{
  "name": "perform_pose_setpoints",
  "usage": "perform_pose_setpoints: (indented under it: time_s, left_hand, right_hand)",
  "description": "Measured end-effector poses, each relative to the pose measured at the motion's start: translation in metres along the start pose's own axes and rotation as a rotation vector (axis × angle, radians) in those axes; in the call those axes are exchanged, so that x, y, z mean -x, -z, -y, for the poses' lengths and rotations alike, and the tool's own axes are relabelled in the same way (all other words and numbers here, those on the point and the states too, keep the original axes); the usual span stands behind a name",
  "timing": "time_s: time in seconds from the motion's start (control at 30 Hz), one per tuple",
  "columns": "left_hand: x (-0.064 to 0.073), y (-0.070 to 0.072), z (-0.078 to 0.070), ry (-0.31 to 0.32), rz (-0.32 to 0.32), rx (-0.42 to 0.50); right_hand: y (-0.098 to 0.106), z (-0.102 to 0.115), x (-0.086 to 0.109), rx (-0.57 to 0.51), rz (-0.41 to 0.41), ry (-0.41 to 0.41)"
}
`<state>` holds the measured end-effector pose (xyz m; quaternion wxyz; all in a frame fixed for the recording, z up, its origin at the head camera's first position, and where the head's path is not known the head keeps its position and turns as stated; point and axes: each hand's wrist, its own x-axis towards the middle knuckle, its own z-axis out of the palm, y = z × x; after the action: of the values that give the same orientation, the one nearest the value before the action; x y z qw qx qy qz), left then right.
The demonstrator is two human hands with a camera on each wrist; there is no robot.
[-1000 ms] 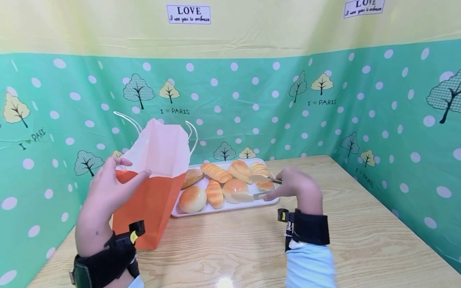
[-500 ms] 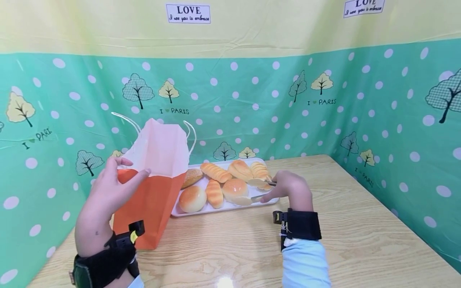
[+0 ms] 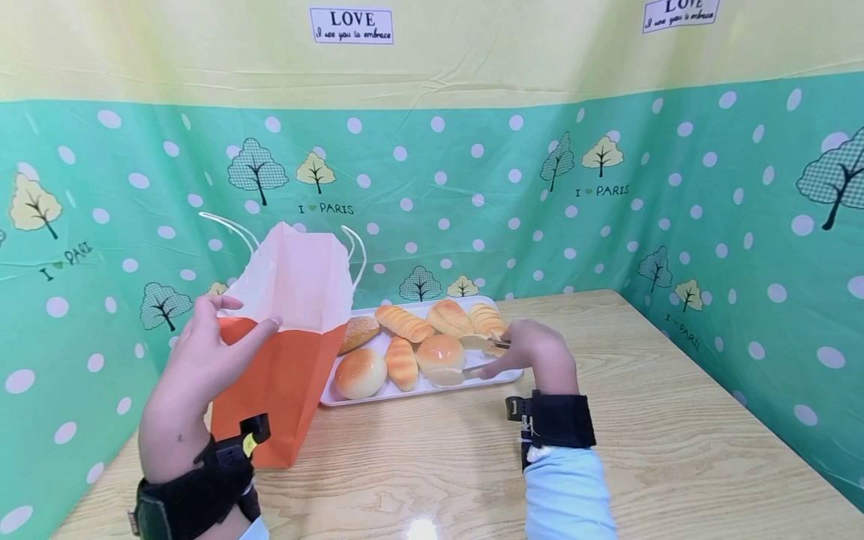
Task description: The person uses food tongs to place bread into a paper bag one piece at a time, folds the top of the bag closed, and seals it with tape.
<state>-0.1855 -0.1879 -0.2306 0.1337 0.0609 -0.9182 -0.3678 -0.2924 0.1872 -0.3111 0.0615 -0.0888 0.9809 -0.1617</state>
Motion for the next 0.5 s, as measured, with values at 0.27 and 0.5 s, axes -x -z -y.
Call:
perform_pose_setpoints:
  time_s: [0.27,0.5]
  left_hand:
    - [0.0,0.0,0.0,-0.002,0.004,-0.002]
    - [0.0,0.0,-0.001,-0.012,0.008,-0.005]
  right_hand:
    - [0.004,-0.008,0.005,-0.039,0.001,0.016]
    - [0.008,-0.011,0.011,-0.048,-0.017,0.021]
